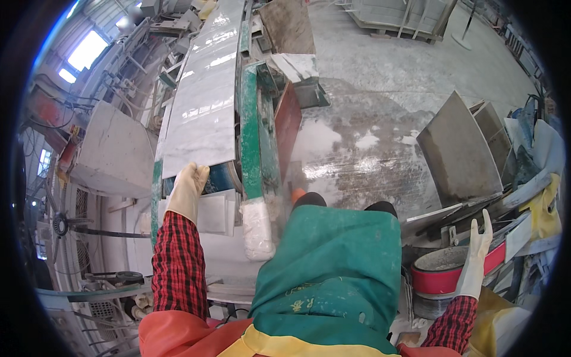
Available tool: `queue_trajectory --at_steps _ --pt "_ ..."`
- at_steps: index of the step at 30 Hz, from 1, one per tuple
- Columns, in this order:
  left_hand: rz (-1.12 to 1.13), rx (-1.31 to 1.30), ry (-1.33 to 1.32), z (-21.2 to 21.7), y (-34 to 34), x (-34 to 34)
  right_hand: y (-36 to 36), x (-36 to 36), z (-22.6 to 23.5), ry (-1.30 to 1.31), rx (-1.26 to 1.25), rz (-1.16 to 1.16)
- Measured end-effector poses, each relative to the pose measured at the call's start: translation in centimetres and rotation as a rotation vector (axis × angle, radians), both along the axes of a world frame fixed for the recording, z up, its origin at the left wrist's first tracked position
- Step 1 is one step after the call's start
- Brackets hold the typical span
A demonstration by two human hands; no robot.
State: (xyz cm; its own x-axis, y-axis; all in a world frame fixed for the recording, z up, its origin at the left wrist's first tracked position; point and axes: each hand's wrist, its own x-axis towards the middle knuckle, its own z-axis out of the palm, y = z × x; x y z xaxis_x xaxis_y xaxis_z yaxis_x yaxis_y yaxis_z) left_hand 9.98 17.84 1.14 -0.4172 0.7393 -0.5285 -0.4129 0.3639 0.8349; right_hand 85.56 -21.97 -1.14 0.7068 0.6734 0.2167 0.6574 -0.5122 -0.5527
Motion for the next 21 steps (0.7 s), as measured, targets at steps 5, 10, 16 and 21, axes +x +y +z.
queue_trajectory --at_steps 5,10,16,21 --pt "-0.184 0.278 0.130 -7.8 2.2 -5.1 -0.4 0.3 0.8 -0.035 0.016 -0.007" --pt "0.070 0.194 -0.168 -3.9 0.7 -1.8 -1.5 -0.4 3.3 -0.067 0.011 -0.051" --pt "0.186 0.193 -0.250 -5.1 1.4 -2.4 -5.0 0.9 4.1 -0.226 -0.057 -0.145" --pt "0.207 0.116 -0.208 -5.1 2.5 -2.2 -8.2 2.9 2.0 -0.464 -0.160 -0.316"
